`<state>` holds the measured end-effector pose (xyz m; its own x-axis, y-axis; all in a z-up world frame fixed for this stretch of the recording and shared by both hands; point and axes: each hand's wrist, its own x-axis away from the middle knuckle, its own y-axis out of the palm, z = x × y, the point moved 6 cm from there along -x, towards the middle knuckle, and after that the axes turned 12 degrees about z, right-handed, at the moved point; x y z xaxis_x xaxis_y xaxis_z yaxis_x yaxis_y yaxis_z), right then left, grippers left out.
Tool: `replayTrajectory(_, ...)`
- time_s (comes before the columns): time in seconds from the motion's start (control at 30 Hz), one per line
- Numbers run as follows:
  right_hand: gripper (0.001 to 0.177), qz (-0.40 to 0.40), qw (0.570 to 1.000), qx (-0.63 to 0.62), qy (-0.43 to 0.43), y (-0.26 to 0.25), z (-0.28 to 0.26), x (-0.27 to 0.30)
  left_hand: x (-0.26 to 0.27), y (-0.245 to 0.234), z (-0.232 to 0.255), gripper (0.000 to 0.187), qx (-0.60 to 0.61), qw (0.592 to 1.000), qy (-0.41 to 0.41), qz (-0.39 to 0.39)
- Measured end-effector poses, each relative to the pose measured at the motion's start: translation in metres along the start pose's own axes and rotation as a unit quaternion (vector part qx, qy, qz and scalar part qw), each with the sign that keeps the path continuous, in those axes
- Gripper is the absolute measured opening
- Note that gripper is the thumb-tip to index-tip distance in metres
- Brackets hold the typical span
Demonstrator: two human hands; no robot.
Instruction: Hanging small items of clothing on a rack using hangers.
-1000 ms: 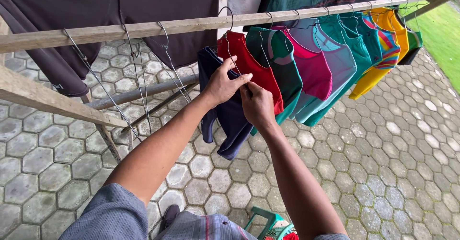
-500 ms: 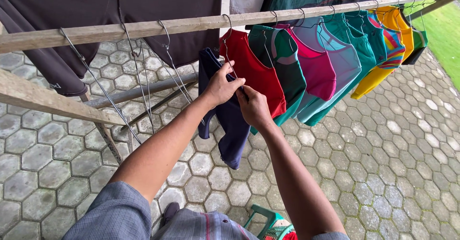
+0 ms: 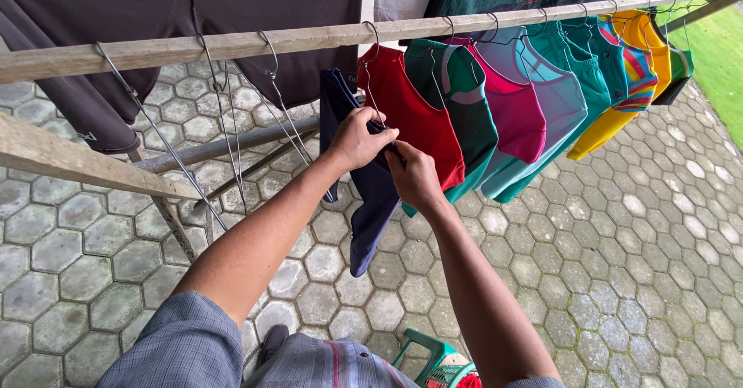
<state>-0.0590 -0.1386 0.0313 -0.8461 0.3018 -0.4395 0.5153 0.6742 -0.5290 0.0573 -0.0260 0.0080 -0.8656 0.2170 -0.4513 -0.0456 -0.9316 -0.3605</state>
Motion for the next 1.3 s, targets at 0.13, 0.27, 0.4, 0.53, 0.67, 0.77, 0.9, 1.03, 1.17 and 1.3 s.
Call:
replayTrajectory(0.13,0.026,-0.005,1.0,0.0,0.014,0.001,0.006,-0.001,0.0,-0.002,0.004,0.037,-0.009,1.0,0.008,-0.004)
replayTrajectory(0.27,0.026,-0.004,1.0,-0.005,0.015,0.002,0.006,-0.002,0.001,-0.003,0.004,0.034,-0.004,1.0,0.021,0.014)
replayTrajectory(0.4,0.025,-0.017,0.999,-0.006,0.03,0.002,0.0,-0.002,0.003,-0.009,0.009,0.033,0.011,0.999,0.029,0.029)
replayTrajectory(0.53,0.025,-0.02,1.0,-0.004,0.016,0.005,0.003,-0.002,0.001,-0.005,0.001,0.032,0.0,1.0,0.022,0.017)
replayTrajectory(0.67,0.027,-0.018,1.0,-0.011,0.017,0.006,0.007,0.0,0.002,-0.008,0.002,0.032,-0.006,1.0,0.02,0.012)
replayTrajectory(0.77,0.027,-0.013,1.0,-0.025,0.013,0.006,0.014,0.0,0.001,-0.008,0.003,0.032,-0.017,0.999,0.023,0.015)
replayTrajectory(0.9,0.027,-0.013,0.999,-0.037,0.027,0.006,0.017,0.0,0.002,-0.007,0.0,0.033,-0.025,0.999,0.042,0.023)
replayTrajectory(1.03,0.027,-0.012,0.999,-0.035,0.034,0.005,0.02,0.001,0.003,-0.007,0.0,0.034,-0.039,0.999,0.018,0.01)
replayTrajectory(1.17,0.028,-0.006,1.0,-0.02,0.019,0.004,0.018,0.0,0.002,-0.009,-0.003,0.038,-0.056,0.998,0.019,0.024)
replayTrajectory(1.3,0.028,-0.006,1.0,-0.007,0.018,0.001,0.016,0.001,0.003,-0.007,-0.005,0.042,-0.076,0.997,-0.005,0.003)
